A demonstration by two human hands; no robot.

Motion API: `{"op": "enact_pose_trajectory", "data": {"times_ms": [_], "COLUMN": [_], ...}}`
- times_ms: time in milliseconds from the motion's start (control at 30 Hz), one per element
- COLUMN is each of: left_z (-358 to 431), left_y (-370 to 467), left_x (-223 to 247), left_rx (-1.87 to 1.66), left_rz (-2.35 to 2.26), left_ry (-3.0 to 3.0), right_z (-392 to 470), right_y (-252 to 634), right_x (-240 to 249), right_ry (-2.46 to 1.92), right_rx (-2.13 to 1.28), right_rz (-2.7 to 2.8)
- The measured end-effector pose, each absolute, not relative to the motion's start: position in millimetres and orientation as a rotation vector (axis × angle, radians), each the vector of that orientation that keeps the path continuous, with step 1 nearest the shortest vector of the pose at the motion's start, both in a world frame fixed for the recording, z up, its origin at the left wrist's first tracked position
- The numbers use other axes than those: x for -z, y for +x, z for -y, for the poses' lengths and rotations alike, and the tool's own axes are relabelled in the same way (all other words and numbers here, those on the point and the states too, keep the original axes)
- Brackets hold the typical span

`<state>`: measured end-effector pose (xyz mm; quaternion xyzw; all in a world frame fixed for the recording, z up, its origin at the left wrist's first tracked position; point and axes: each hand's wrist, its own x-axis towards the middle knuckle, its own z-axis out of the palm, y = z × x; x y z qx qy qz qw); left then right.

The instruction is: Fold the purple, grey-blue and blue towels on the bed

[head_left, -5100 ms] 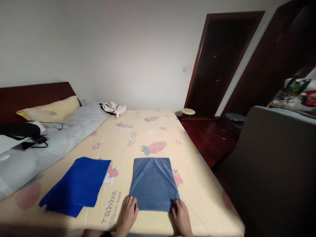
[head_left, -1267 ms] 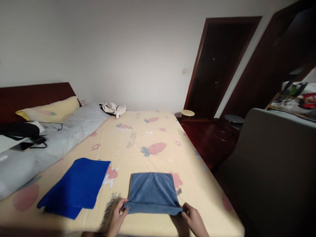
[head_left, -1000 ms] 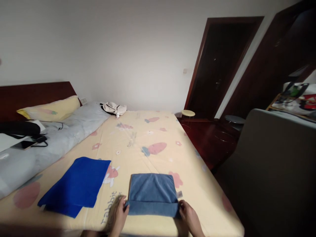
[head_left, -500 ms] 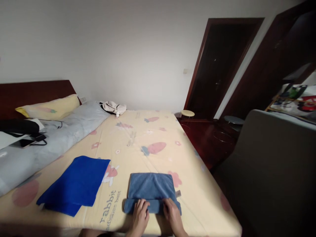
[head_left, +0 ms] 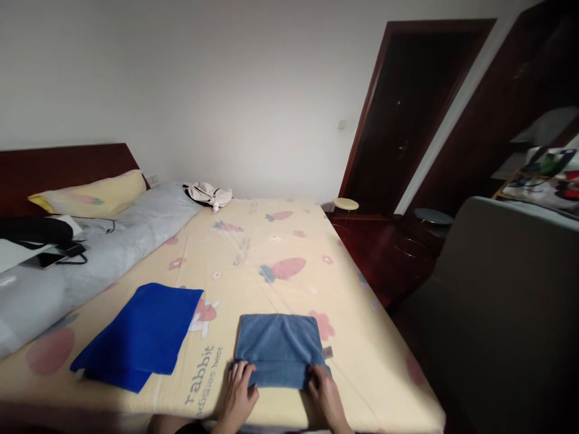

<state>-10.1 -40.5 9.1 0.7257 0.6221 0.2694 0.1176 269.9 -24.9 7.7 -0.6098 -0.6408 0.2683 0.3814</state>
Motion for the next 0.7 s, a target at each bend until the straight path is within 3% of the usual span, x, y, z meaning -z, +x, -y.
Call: {"op": "enact_pose_trajectory", "data": {"times_ms": [333, 700], "left_z": [47, 43], "left_y": [-40, -40], "left_x": [9, 4], "left_rx": [-0.448, -0.385], "left_rz": [-2.052, -2.165], "left_ry": [2.203, 2.285], "right_z": [24, 35], "right_y": [297, 299], "right_x": [1, 30], "right_ry": [-1.613, -1.721], "right_rx": [-0.696, -0.155], "right_rz": [1.732, 1.961]}}
